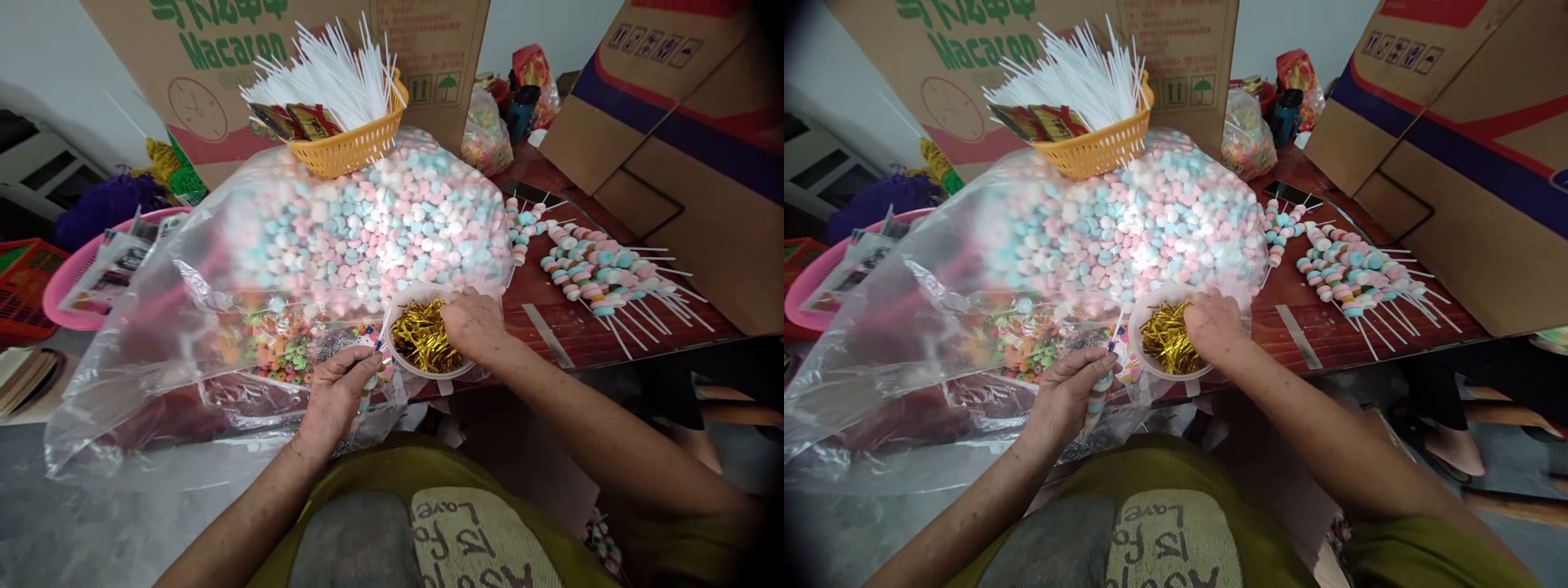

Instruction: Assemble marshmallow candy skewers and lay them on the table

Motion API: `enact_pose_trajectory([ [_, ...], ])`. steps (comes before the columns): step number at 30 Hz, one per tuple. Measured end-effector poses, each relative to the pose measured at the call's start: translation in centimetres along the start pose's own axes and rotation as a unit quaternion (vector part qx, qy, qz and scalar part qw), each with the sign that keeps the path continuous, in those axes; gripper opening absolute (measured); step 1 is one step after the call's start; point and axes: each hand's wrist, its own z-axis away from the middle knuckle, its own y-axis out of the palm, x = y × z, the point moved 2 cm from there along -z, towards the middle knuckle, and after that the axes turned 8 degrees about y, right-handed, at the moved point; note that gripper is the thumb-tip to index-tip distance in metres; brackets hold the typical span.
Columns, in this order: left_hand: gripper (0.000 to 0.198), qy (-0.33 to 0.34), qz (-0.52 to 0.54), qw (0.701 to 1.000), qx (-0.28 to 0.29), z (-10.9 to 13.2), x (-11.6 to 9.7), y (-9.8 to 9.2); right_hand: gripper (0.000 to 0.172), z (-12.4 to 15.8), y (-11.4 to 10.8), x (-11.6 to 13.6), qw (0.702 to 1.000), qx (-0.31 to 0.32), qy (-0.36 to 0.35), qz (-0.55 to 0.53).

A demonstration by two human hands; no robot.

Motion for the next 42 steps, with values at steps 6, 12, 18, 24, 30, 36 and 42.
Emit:
enact_pose_trajectory([
  [6,0.028,-0.020,0.083,0.995,0.054,-0.7,-0.8,0.6,0.032,0.8,-2.1,-1.2,0.993,-0.015,0.041,-0.109],
  [12,0.034,-0.017,0.131,0.980,0.147,-1.7,-2.4,2.9,0.035,2.4,-3.5,-0.6,0.886,0.037,0.081,-0.455],
  [18,0.025,-0.063,0.185,0.953,0.229,-1.7,-2.7,5.3,0.029,3.5,-2.8,2.9,0.814,-0.056,0.078,-0.573],
  [24,0.021,-0.091,0.228,0.944,0.220,-1.7,-2.4,5.0,0.019,5.1,-3.6,1.9,0.892,-0.314,0.013,-0.323],
  [30,0.022,-0.095,0.219,0.942,0.236,-1.3,-3.2,4.9,0.032,5.3,-2.9,3.2,0.927,-0.213,-0.282,-0.122],
  [36,0.025,-0.035,0.192,0.964,0.180,-1.6,-3.4,4.0,0.019,5.7,-2.7,3.1,0.916,-0.220,-0.176,-0.285],
  [42,0.025,-0.003,0.116,0.982,0.151,-1.2,-3.1,4.6,0.032,6.1,-2.2,6.2,0.875,-0.066,-0.111,-0.466],
])
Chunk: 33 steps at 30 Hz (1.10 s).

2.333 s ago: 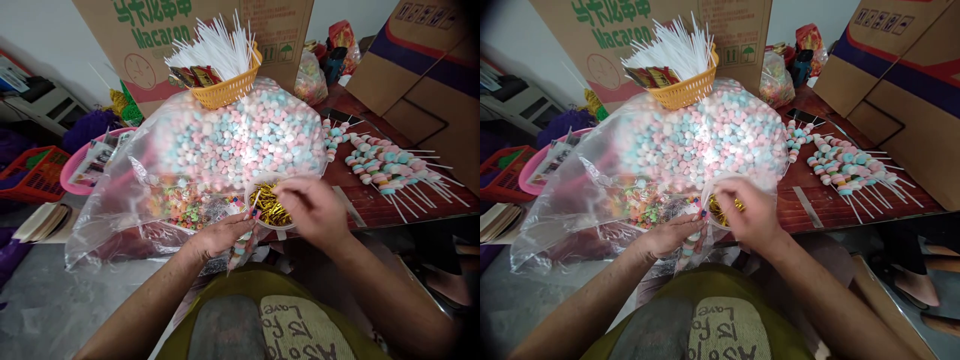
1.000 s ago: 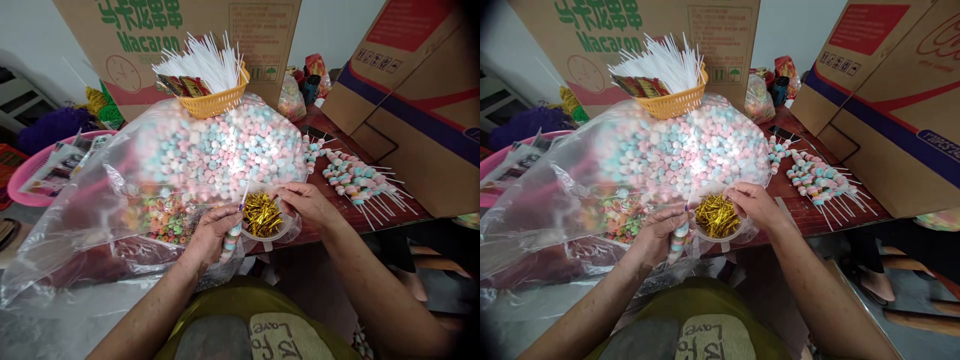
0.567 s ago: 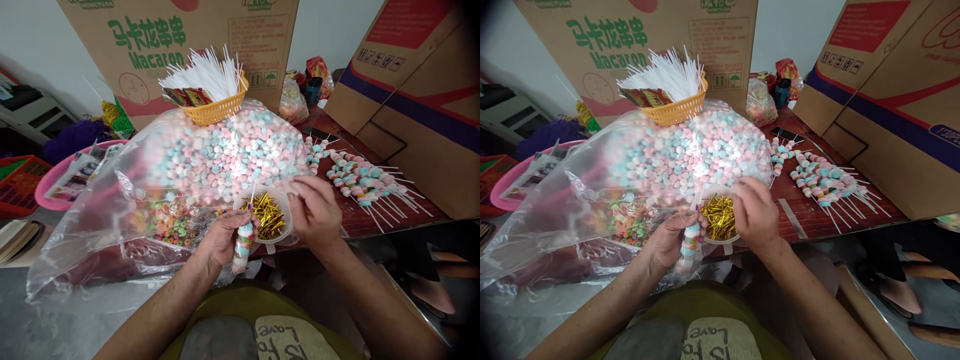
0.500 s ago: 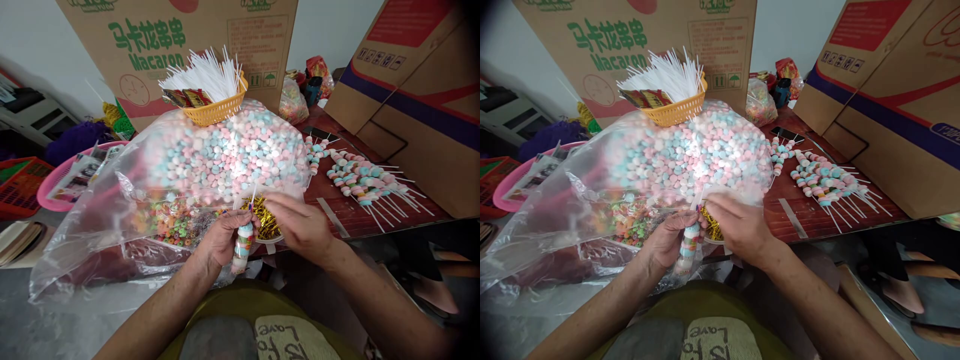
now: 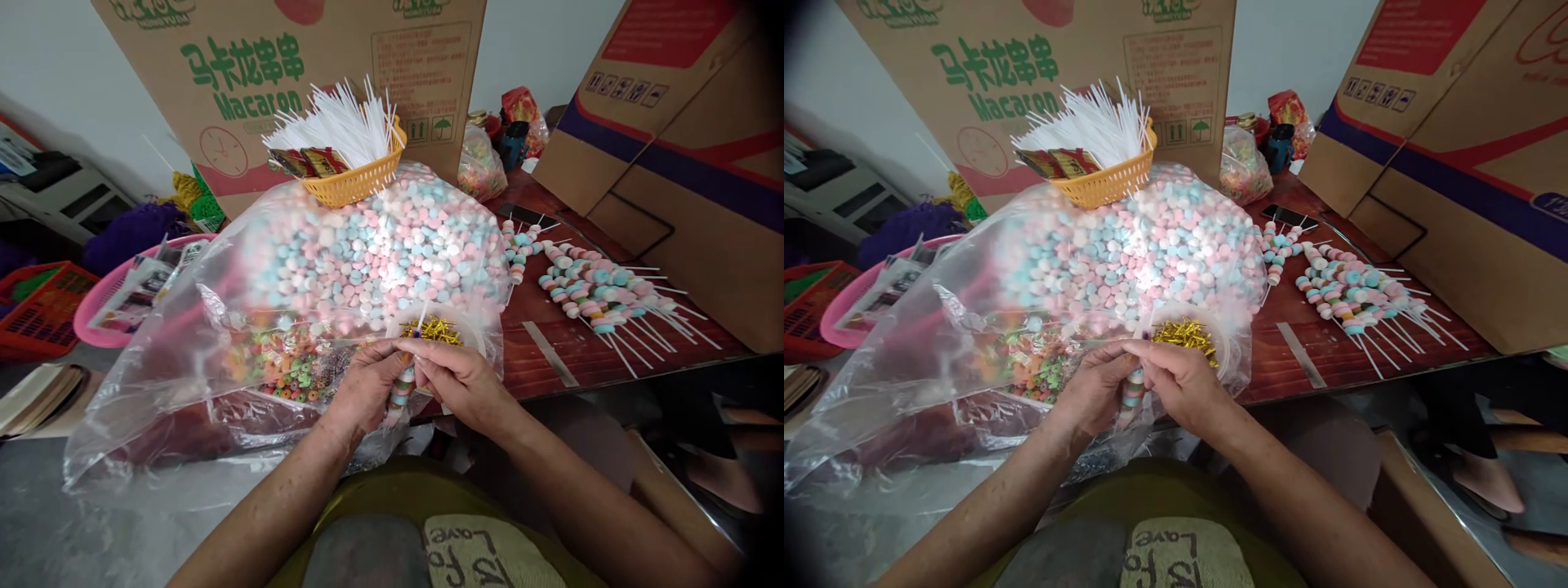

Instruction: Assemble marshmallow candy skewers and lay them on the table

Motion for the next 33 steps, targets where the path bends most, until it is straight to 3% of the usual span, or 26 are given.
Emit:
enact_pose_trajectory([
  [6,0.017,0.013,-0.077,0.996,0.036,1.0,0.0,-0.3,0.053,-0.6,0.6,-1.1,0.994,0.041,0.092,0.039],
  [8,0.018,0.018,-0.112,0.992,0.052,1.2,0.2,-0.6,0.056,-0.6,0.7,-1.3,0.992,0.033,0.089,0.078],
  [11,0.026,0.034,-0.093,0.994,0.034,1.0,1.1,-1.0,0.062,-0.4,1.4,-1.6,0.989,-0.015,0.058,0.135],
  [14,0.030,0.062,-0.021,0.998,-0.013,0.4,2.0,-1.5,0.065,0.2,2.1,-2.1,0.987,-0.105,0.076,0.100],
  [16,0.027,0.064,0.000,0.998,-0.011,0.2,2.1,-1.9,0.051,0.4,1.9,-2.2,0.987,-0.111,0.083,0.077],
  [18,0.028,0.007,0.011,0.999,0.030,0.1,1.8,-2.2,0.023,0.3,1.2,-1.7,0.992,-0.040,0.028,0.114],
  [19,0.031,-0.039,0.019,0.997,0.061,0.1,1.6,-2.3,0.017,0.1,0.7,-1.2,0.989,0.007,-0.024,0.146],
  [22,0.033,-0.134,0.055,0.976,0.160,0.4,0.5,-2.1,0.019,-0.6,-0.8,0.3,0.962,0.091,-0.186,0.178],
  [24,0.036,-0.133,0.090,0.968,0.192,0.5,-0.4,-1.8,0.014,-1.2,-1.2,0.9,0.960,0.111,-0.220,0.130],
  [26,0.049,-0.110,0.116,0.970,0.181,0.5,-1.0,-1.7,0.012,-1.6,-0.9,0.9,0.978,0.101,-0.171,0.063],
  [29,0.065,-0.070,0.132,0.982,0.112,0.4,-1.7,-1.8,0.024,-1.8,0.4,0.5,0.998,0.034,-0.048,-0.009],
  [31,0.066,-0.057,0.147,0.984,0.084,0.4,-2.0,-1.9,0.022,-1.7,1.2,0.5,0.998,0.009,0.008,-0.053],
  [33,0.056,-0.045,0.158,0.981,0.102,0.5,-2.2,-1.7,0.014,-1.8,1.6,0.6,0.992,0.028,0.049,-0.115],
])
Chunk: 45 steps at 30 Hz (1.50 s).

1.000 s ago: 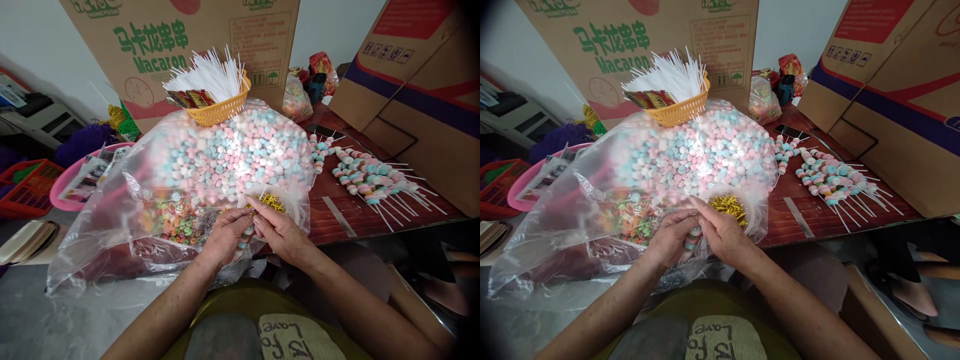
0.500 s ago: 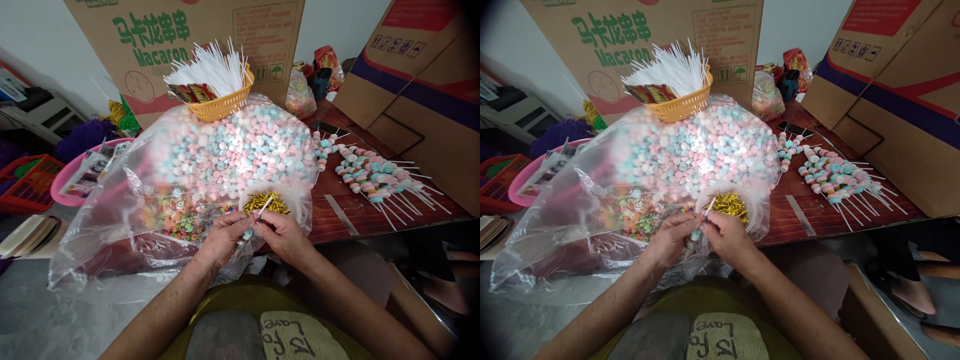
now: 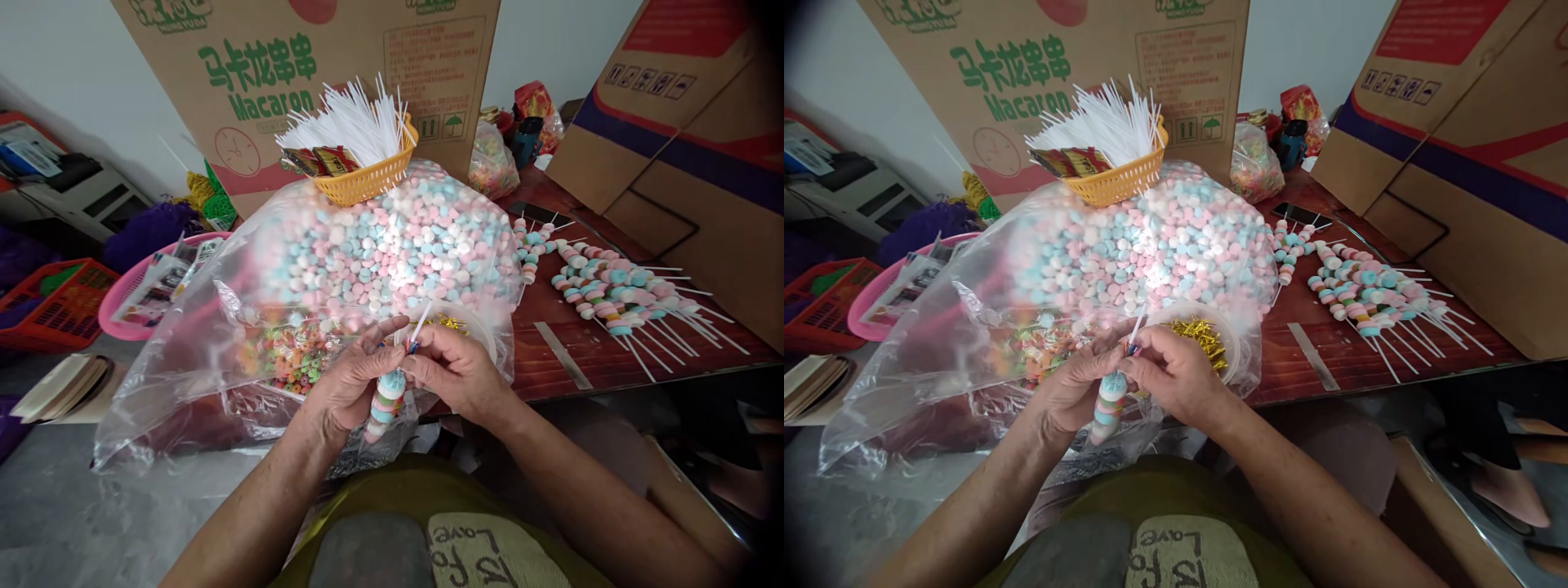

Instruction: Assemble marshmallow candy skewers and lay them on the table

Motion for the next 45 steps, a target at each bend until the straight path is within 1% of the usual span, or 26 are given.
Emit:
enact_pose_trajectory([
  [2,0.036,-0.004,-0.009,0.998,0.059,0.1,0.1,0.3,0.022,-0.1,0.1,0.2,0.996,0.046,0.028,-0.066],
  [3,0.031,-0.012,-0.013,0.996,0.087,0.2,0.2,0.4,0.026,-0.2,0.1,0.3,0.993,0.074,0.034,-0.089],
  [4,0.032,-0.023,-0.016,0.994,0.107,0.3,0.3,0.5,0.028,-0.3,0.1,0.3,0.989,0.100,0.036,-0.106],
  [6,0.039,-0.039,-0.018,0.993,0.111,0.4,0.4,0.4,0.029,-0.4,0.1,0.2,0.979,0.147,0.049,-0.132],
  [8,0.058,-0.036,-0.020,0.996,0.082,0.5,0.4,0.1,0.026,-0.5,0.2,-0.2,0.971,0.163,0.082,-0.156],
  [10,0.073,-0.016,-0.023,0.999,0.039,0.4,0.1,-0.3,0.022,-0.6,0.5,-0.6,0.968,0.137,0.115,-0.175],
  [12,0.078,-0.006,-0.021,1.000,0.005,0.4,0.0,-0.6,0.027,-0.6,1.0,-0.8,0.969,0.103,0.128,-0.183],
  [14,0.073,-0.003,-0.017,1.000,-0.008,0.4,-0.1,-0.6,0.031,-0.7,1.3,-0.7,0.975,0.072,0.118,-0.175],
  [16,0.056,0.011,-0.022,1.000,-0.016,0.5,0.0,-0.4,0.031,-0.7,1.2,-0.5,0.983,0.037,0.090,-0.154],
  [18,0.037,0.035,-0.050,0.997,-0.036,0.8,-0.1,-0.1,0.029,-0.6,0.9,-0.4,0.990,0.004,0.062,-0.125],
  [20,0.031,0.049,-0.085,0.993,-0.059,1.3,0.0,0.2,0.026,-0.5,0.6,-0.5,0.994,-0.017,0.051,-0.094],
  [22,0.030,0.059,-0.107,0.989,-0.084,1.8,0.0,0.3,0.026,-0.4,0.4,-0.8,0.996,-0.030,0.055,-0.067],
  [24,0.030,0.073,-0.120,0.983,-0.115,2.1,0.1,0.3,0.025,-0.4,0.3,-1.2,0.995,-0.037,0.076,-0.053],
  [26,0.027,0.090,-0.134,0.977,-0.141,2.3,0.1,0.3,0.026,-0.5,0.3,-1.6,0.992,-0.030,0.113,-0.057],
  [28,0.026,0.106,-0.146,0.971,-0.159,2.1,0.2,0.2,0.026,-0.6,0.2,-1.6,0.987,0.003,0.149,-0.054],
  [29,0.025,0.113,-0.151,0.968,-0.165,2.0,0.3,0.1,0.026,-0.6,0.1,-1.4,0.987,0.027,0.152,-0.035],
  [30,0.025,0.118,-0.156,0.966,-0.170,1.9,0.3,0.1,0.026,-0.5,-0.2,-1.1,0.989,0.045,0.140,-0.001],
  [32,0.024,0.124,-0.161,0.963,-0.178,1.6,0.6,0.0,0.025,-0.2,-0.9,-0.2,0.990,0.044,0.083,0.102],
  [34,0.025,0.128,-0.158,0.961,-0.186,1.3,0.8,0.0,0.023,0.4,-2.0,1.2,0.980,-0.001,0.021,0.198],
  [36,0.026,0.132,-0.151,0.958,-0.204,1.1,0.7,0.0,0.021,1.1,-3.1,2.6,0.964,-0.050,-0.018,0.262],
  [38,0.028,0.137,-0.151,0.953,-0.223,1.0,0.5,-0.1,0.018,1.6,-4.0,3.9,0.942,-0.087,-0.052,0.320],
  [40,0.027,0.143,-0.167,0.949,-0.226,0.9,0.3,-0.2,0.014,1.9,-4.4,4.9,0.914,-0.128,-0.096,0.372],
  [42,0.020,0.181,-0.216,0.935,-0.215,0.9,0.1,-0.1,0.012,2.0,-4.1,5.4,0.894,-0.187,-0.138,0.384],
  [43,0.016,0.214,-0.251,0.921,-0.206,1.0,0.1,-0.1,0.013,1.9,-3.7,5.3,0.891,-0.207,-0.148,0.375],
  [44,0.012,0.253,-0.288,0.903,-0.195,1.1,0.1,-0.1,0.014,1.7,-3.1,5.0,0.896,-0.209,-0.147,0.362],
  [45,0.008,0.292,-0.325,0.881,-0.183,1.2,0.2,0.0,0.014,1.4,-2.4,4.4,0.908,-0.192,-0.135,0.348],
])
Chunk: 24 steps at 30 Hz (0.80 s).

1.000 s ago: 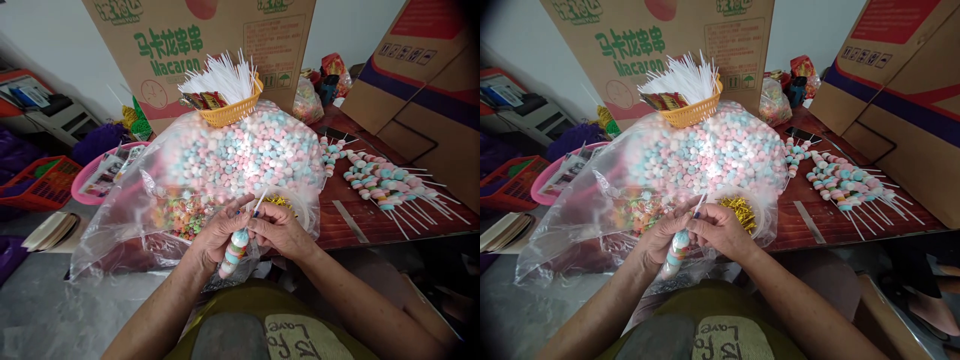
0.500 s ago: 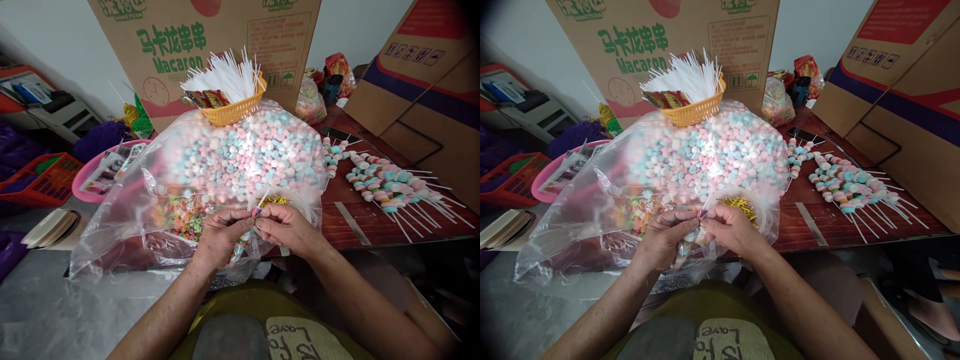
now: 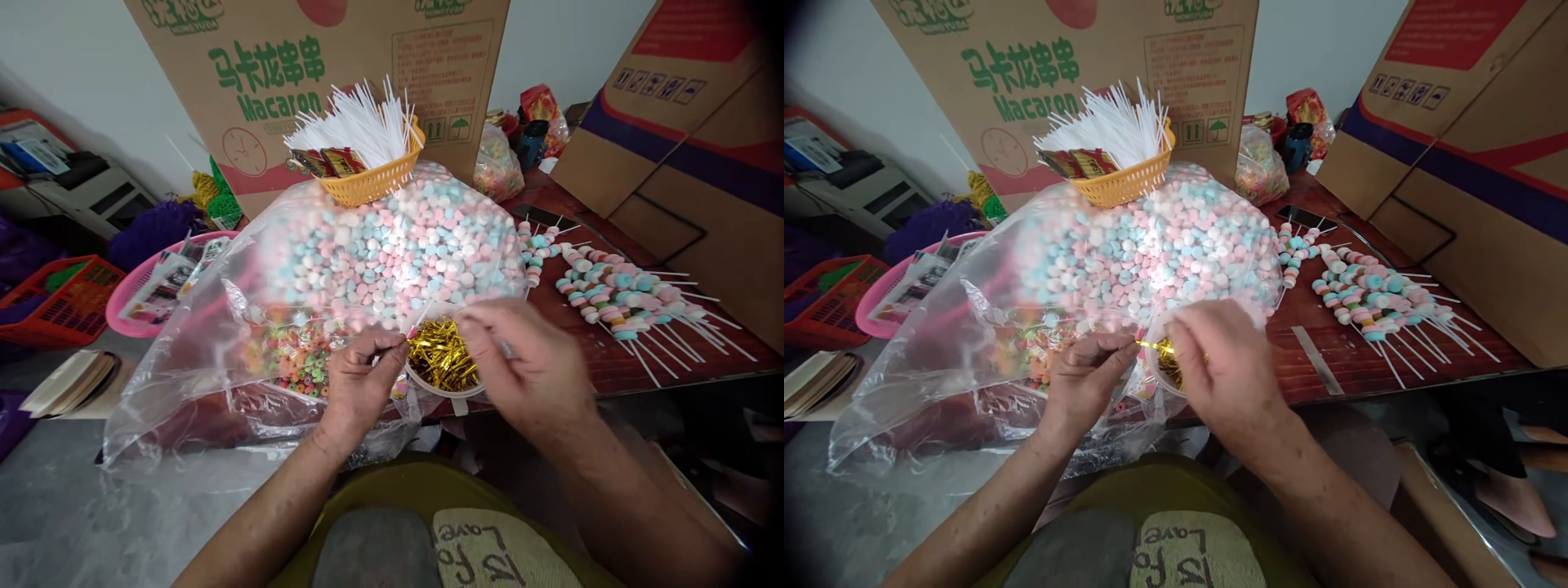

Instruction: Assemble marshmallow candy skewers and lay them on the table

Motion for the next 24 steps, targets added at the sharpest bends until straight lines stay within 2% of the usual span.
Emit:
enact_pose_trajectory([
  [2,0.007,0.079,-0.049,0.996,0.008,0.3,0.1,0.0,0.019,0.4,2.0,-0.3,0.996,0.074,0.027,-0.037],
  [3,0.008,0.098,-0.066,0.993,0.009,0.4,0.2,0.0,0.022,0.5,2.8,-0.6,0.992,0.107,0.038,-0.056],
  [5,0.008,0.094,-0.079,0.992,0.009,0.4,0.7,-0.2,0.026,0.6,3.2,-1.4,0.985,0.135,0.057,-0.090],
  [7,0.008,0.035,-0.054,0.998,-0.006,0.2,1.2,-0.3,0.022,0.3,2.0,-2.1,0.982,0.103,0.090,-0.129],
  [9,0.016,-0.063,0.004,0.997,-0.036,-0.2,1.6,-0.4,0.015,-0.1,0.5,-2.6,0.973,0.038,0.135,-0.183],
  [10,0.020,-0.113,0.037,0.992,-0.044,-0.3,1.8,-0.3,0.011,-0.2,0.1,-2.6,0.965,0.027,0.153,-0.211],
  [11,0.024,-0.156,0.069,0.984,-0.045,-0.3,1.8,-0.2,0.009,-0.2,0.2,-2.4,0.956,0.039,0.163,-0.239],
  [13,0.028,-0.212,0.122,0.969,-0.024,-0.3,1.7,0.3,0.012,0.3,1.6,-1.8,0.938,0.121,0.160,-0.283],
  [15,0.028,-0.231,0.155,0.961,0.005,-0.2,1.3,0.7,0.023,1.1,3.9,-1.4,0.920,0.191,0.157,-0.305],
  [18,0.025,-0.228,0.178,0.957,0.025,0.0,0.9,0.8,0.040,1.7,6.4,-1.6,0.907,0.213,0.173,-0.320],
  [22,0.024,-0.213,0.188,0.957,0.054,0.2,1.2,0.4,0.058,1.5,6.7,-2.5,0.868,0.258,0.222,-0.361],
  [24,0.023,-0.197,0.185,0.960,0.070,0.4,1.6,0.3,0.063,1.4,6.5,-2.8,0.866,0.261,0.240,-0.353],
])
